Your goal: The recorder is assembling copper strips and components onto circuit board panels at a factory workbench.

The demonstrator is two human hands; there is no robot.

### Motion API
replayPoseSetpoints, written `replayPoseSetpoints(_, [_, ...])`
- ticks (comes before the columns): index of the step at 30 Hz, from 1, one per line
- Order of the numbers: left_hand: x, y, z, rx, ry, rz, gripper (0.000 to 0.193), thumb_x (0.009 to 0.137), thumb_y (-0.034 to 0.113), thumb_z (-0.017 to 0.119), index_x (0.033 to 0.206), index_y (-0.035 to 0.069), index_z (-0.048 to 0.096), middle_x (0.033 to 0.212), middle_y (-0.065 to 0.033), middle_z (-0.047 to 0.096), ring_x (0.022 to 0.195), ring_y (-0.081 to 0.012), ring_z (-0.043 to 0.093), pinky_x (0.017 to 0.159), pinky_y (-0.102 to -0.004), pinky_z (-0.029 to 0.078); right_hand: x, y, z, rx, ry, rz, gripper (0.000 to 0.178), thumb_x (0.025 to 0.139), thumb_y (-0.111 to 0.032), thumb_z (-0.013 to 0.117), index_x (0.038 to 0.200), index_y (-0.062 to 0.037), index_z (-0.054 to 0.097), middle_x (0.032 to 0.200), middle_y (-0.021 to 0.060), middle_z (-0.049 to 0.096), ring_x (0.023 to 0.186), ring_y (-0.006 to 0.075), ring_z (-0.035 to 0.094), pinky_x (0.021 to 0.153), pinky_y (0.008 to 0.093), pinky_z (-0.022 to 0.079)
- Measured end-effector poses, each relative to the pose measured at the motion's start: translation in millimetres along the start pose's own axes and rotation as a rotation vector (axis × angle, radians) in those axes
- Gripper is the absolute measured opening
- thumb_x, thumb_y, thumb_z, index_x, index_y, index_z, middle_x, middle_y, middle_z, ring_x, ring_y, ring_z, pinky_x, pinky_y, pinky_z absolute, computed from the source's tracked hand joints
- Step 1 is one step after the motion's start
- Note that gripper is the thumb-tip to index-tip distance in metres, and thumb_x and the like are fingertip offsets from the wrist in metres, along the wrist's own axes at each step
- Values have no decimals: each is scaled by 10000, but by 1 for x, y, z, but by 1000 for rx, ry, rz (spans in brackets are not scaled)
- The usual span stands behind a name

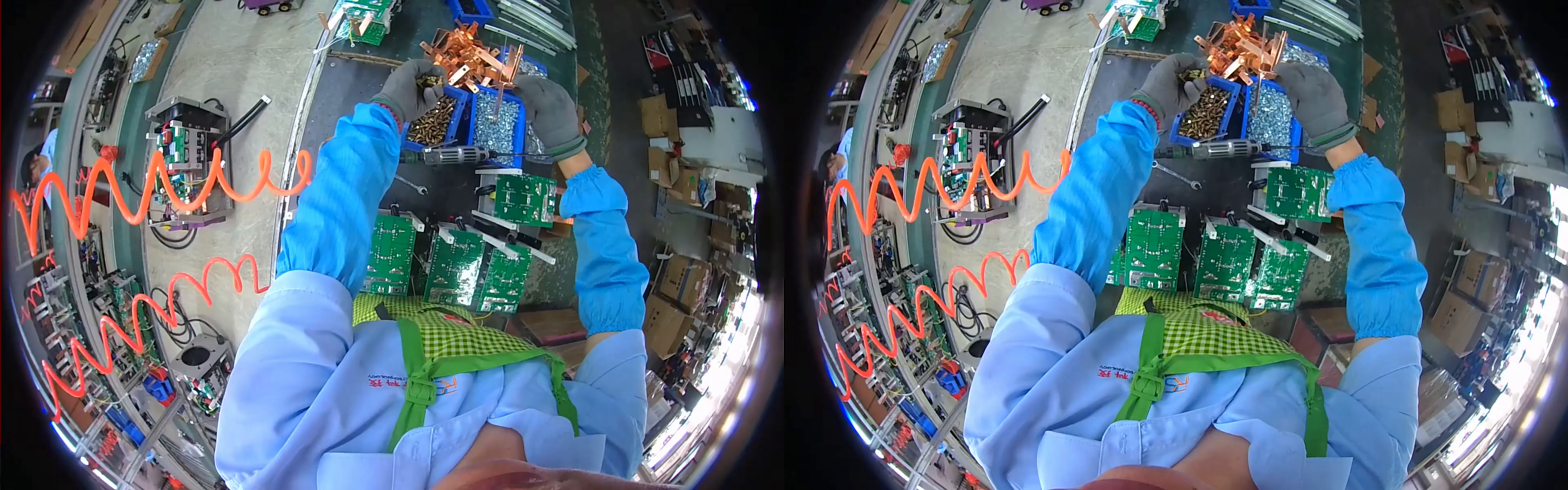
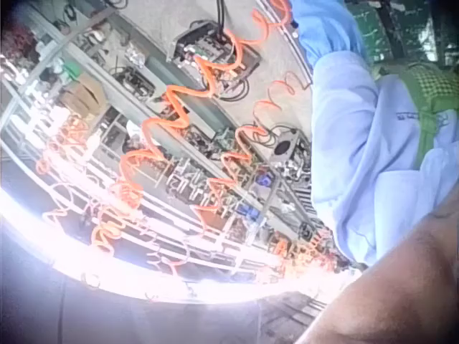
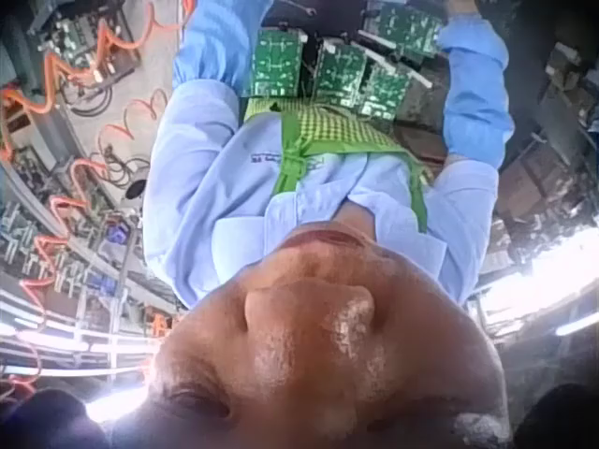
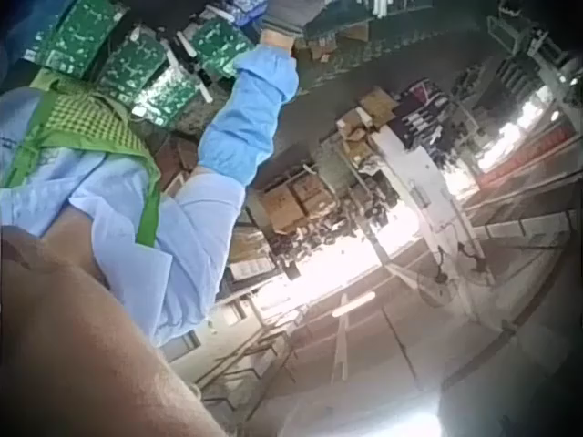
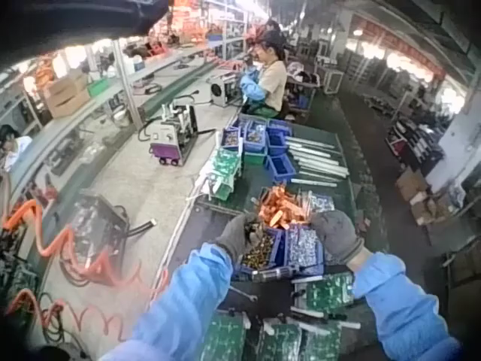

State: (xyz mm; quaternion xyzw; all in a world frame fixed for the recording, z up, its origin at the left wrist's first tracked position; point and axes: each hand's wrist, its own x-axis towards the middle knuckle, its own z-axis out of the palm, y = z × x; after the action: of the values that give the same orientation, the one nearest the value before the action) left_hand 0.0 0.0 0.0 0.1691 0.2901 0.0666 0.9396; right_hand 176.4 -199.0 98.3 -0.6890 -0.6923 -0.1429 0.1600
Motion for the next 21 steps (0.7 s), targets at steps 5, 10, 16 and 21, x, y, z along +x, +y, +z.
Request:
replayPoseSetpoints(5, [-20, -8, 16, 27, -40, -23, 180, 863, 203, 563, 919, 34, 581, 785, -65, 551, 614, -136, 543, 411, -173, 442, -26, -47, -75, -17, 19, -37, 218, 776, -63, 570, 987, -109, 601, 910, 84, 631, 825, 273, 607, 728, 369, 477])
replayPoseSetpoints(10, [-33, 4, 27, 211, -318, 75, 151, 874, 184, 547, 931, 44, 559, 742, -33, 539, 539, -73, 471, 382, -144, 355, -80, -93, -144, -15, -13, -103, 289, 739, -54, 577, 1024, -88, 608, 946, 82, 630, 835, 268, 599, 729, 377, 469])
replayPoseSetpoints(16, [-76, 2, 57, -63, -322, 6, 162, 882, 197, 542, 876, 38, 575, 688, -60, 588, 601, -164, 596, 427, -197, 491, -170, -154, -181, 108, -147, -59, 308, 722, -71, 574, 1027, -89, 613, 970, 77, 624, 828, 249, 598, 710, 376, 470])
replayPoseSetpoints(21, [-144, -41, 87, -63, -373, 13, 172, 919, 159, 472, 898, 11, 555, 755, -69, 580, 639, -155, 588, 438, -189, 491, -233, -178, -162, 104, -186, -151, 271, 719, -95, 573, 988, -88, 608, 983, 56, 614, 839, 206, 597, 709, 342, 475])
